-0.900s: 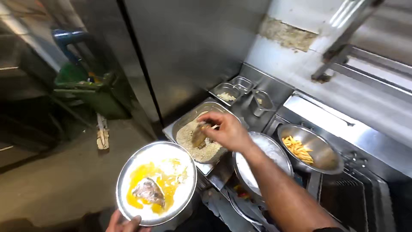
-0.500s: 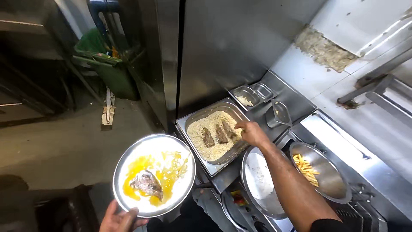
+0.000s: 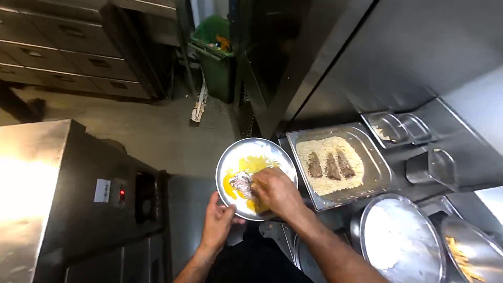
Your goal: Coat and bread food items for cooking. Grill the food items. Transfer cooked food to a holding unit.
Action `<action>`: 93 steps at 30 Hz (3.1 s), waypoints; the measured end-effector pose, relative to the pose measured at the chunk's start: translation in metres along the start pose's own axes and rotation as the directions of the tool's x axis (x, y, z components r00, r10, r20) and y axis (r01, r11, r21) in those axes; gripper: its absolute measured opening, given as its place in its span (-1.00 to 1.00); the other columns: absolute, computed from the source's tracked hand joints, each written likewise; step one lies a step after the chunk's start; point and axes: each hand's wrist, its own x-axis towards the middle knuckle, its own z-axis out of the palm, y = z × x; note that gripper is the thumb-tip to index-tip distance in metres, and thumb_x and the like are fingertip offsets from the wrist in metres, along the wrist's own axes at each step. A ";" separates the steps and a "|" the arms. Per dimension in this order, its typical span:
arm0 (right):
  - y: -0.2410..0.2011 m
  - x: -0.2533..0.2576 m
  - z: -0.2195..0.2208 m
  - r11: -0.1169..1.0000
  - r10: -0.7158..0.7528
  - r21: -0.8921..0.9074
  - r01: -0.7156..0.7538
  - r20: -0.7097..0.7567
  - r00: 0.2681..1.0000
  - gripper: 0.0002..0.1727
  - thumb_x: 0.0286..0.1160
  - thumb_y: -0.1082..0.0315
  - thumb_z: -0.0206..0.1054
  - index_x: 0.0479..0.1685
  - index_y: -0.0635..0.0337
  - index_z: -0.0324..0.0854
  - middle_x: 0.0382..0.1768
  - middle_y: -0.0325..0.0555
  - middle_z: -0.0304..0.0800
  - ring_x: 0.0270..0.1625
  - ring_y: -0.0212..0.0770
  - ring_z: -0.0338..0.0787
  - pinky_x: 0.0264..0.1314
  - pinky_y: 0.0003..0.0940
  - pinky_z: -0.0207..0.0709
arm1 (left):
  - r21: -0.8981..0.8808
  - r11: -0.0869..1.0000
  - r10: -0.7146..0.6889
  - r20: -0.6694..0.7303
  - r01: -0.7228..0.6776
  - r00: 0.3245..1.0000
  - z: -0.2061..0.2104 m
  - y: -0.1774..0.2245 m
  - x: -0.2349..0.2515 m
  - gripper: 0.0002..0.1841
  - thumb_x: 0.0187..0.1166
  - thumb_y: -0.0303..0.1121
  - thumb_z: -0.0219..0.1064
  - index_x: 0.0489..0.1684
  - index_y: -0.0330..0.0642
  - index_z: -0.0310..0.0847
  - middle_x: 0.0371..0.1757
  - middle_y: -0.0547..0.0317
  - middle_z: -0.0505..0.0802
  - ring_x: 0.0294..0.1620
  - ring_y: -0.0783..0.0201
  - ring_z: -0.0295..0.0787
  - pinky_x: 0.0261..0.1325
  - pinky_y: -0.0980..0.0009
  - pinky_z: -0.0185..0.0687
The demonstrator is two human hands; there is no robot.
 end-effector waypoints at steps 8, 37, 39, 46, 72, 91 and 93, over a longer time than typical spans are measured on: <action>-0.025 0.043 0.016 0.980 0.061 -0.201 0.003 0.315 0.947 -0.76 0.37 0.30 0.52 0.01 0.04 0.81 -0.06 -0.02 0.77 0.17 0.13 0.68 0.12 0.06 0.61 | 0.017 0.999 -0.037 0.028 0.037 0.999 -0.005 0.000 -0.002 -0.44 0.56 -0.66 0.16 0.58 -0.30 0.15 -0.23 -0.23 0.87 -0.39 -0.02 0.92 -0.31 0.18 0.92; -0.007 0.009 0.011 0.969 0.193 -0.171 -0.177 0.083 0.978 -0.80 0.40 0.29 0.55 -0.07 0.13 0.79 -0.08 0.00 0.83 0.07 0.06 0.81 0.11 0.04 0.71 | -0.024 1.000 -0.008 -0.024 0.007 1.000 -0.014 0.003 0.002 -0.49 0.58 -0.69 0.18 0.52 -0.24 0.23 -0.24 -0.27 0.88 -0.41 -0.05 0.93 -0.31 0.19 0.93; -0.007 0.008 0.008 0.970 0.191 -0.161 -0.181 0.050 0.980 -0.77 0.41 0.19 0.58 -0.11 0.11 0.81 -0.05 -0.02 0.83 0.11 0.07 0.79 0.15 0.03 0.69 | -0.031 0.999 -0.012 -0.029 0.012 0.999 -0.014 0.002 0.001 -0.48 0.58 -0.69 0.17 0.53 -0.25 0.22 -0.24 -0.26 0.88 -0.41 -0.06 0.93 -0.31 0.17 0.93; -0.011 0.014 0.014 0.933 0.314 -0.216 -0.286 0.107 0.943 -0.82 0.29 0.33 0.54 -0.15 0.08 0.74 -0.22 -0.05 0.82 0.07 0.14 0.74 0.08 0.15 0.58 | -0.013 1.000 -0.020 -0.016 0.020 1.000 -0.012 -0.002 0.001 -0.46 0.58 -0.66 0.20 0.57 -0.24 0.22 -0.22 -0.22 0.89 -0.39 -0.02 0.93 -0.30 0.19 0.93; -0.003 0.003 -0.096 0.960 -0.034 0.273 0.058 -0.092 0.995 -0.82 0.28 0.45 0.47 -0.14 0.06 0.80 -0.01 -0.22 0.79 -0.18 -0.34 0.81 -0.20 -0.40 0.80 | 0.004 0.998 -0.059 -0.042 0.060 0.997 -0.015 -0.003 0.005 -0.45 0.61 -0.69 0.21 0.58 -0.19 0.23 -0.23 -0.19 0.89 -0.40 0.00 0.93 -0.29 0.19 0.92; 0.081 -0.026 -0.166 0.945 0.283 0.213 -0.249 -0.147 0.948 -0.82 0.31 0.52 0.43 -0.15 0.12 0.79 -0.04 -0.18 0.79 -0.29 -0.36 0.75 -0.26 -0.40 0.70 | -0.127 0.992 -0.010 -0.063 0.001 0.998 0.009 -0.007 0.032 -0.44 0.61 -0.74 0.12 0.59 -0.16 0.18 -0.26 -0.11 0.88 -0.46 0.07 0.92 -0.39 0.22 0.91; 0.103 -0.020 -0.182 0.943 0.314 0.177 -0.282 -0.200 0.928 -0.82 0.30 0.51 0.42 -0.15 0.10 0.79 -0.04 -0.18 0.79 -0.25 -0.36 0.75 -0.21 -0.39 0.70 | -0.118 0.993 -0.011 -0.072 0.002 0.997 0.010 -0.007 0.034 -0.42 0.60 -0.74 0.12 0.61 -0.14 0.17 -0.27 -0.11 0.88 -0.46 0.07 0.91 -0.40 0.22 0.91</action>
